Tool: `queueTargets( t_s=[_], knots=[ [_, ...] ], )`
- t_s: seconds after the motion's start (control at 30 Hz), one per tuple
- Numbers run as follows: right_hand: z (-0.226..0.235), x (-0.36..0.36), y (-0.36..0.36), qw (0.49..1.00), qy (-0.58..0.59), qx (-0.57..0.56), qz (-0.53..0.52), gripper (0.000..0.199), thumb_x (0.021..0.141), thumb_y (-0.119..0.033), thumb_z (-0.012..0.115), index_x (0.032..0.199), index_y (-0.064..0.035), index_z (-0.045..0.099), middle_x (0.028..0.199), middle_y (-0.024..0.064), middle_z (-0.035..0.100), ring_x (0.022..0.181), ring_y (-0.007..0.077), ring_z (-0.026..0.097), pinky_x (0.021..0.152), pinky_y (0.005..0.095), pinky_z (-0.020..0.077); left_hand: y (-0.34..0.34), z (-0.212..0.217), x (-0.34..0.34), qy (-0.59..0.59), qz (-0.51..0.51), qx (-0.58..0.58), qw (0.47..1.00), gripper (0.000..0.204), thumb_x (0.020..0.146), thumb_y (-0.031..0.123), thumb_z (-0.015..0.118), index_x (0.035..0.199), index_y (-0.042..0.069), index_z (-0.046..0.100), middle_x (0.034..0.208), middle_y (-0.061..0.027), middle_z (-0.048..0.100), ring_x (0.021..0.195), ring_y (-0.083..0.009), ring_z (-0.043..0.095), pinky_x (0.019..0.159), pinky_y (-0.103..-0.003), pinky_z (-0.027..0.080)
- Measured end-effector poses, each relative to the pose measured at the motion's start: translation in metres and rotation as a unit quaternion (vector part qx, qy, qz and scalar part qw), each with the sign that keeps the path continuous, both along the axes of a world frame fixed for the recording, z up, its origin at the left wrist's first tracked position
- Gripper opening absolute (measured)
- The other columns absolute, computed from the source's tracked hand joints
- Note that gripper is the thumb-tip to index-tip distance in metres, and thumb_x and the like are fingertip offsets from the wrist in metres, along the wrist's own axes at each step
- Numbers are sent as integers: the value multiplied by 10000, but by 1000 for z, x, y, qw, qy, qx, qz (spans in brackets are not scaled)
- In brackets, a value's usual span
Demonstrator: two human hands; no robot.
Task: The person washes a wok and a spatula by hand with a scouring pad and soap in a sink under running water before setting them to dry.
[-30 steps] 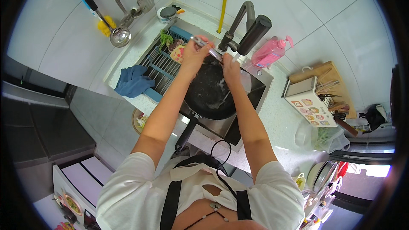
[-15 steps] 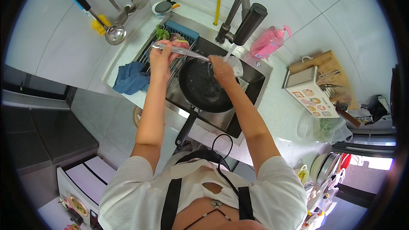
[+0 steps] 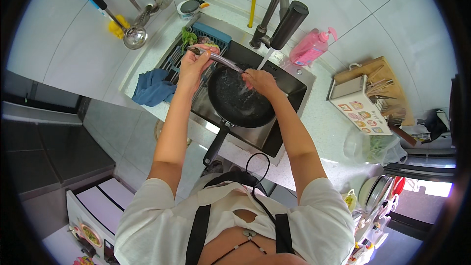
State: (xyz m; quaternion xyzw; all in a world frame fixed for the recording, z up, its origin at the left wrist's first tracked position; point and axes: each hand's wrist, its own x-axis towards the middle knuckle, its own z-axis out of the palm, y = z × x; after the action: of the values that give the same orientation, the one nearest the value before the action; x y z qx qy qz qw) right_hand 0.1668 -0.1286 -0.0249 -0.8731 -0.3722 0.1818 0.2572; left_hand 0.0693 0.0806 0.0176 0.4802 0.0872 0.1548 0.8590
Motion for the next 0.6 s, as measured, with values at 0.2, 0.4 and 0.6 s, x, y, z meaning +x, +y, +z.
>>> queueTargets(
  t_s=[0.2,0.4,0.6],
  knots=[
    [2,5,-13,990,-135,12,-31,356,884,-385,364,803,-91,548,637,111,577,644,309,580,607,408,438,-13,-8,30,60,49,28,997,84,814,131,592,878,92,554,858,-37,622,763,-95,589,625,-204,474],
    [2,2,-30,993,-6,14,-113,436,854,-455,383,777,-94,615,677,105,603,672,324,581,654,410,445,-33,-12,51,136,41,27,989,150,814,154,596,919,83,516,838,-34,614,774,-109,583,626,-214,465],
    [-20,2,-50,976,105,2,-190,526,816,-527,422,631,-75,617,574,91,577,645,277,593,630,368,441,-68,-35,64,69,-2,-74,995,157,852,98,522,989,71,451,926,-68,588,900,-168,579,769,-302,463]
  ],
)
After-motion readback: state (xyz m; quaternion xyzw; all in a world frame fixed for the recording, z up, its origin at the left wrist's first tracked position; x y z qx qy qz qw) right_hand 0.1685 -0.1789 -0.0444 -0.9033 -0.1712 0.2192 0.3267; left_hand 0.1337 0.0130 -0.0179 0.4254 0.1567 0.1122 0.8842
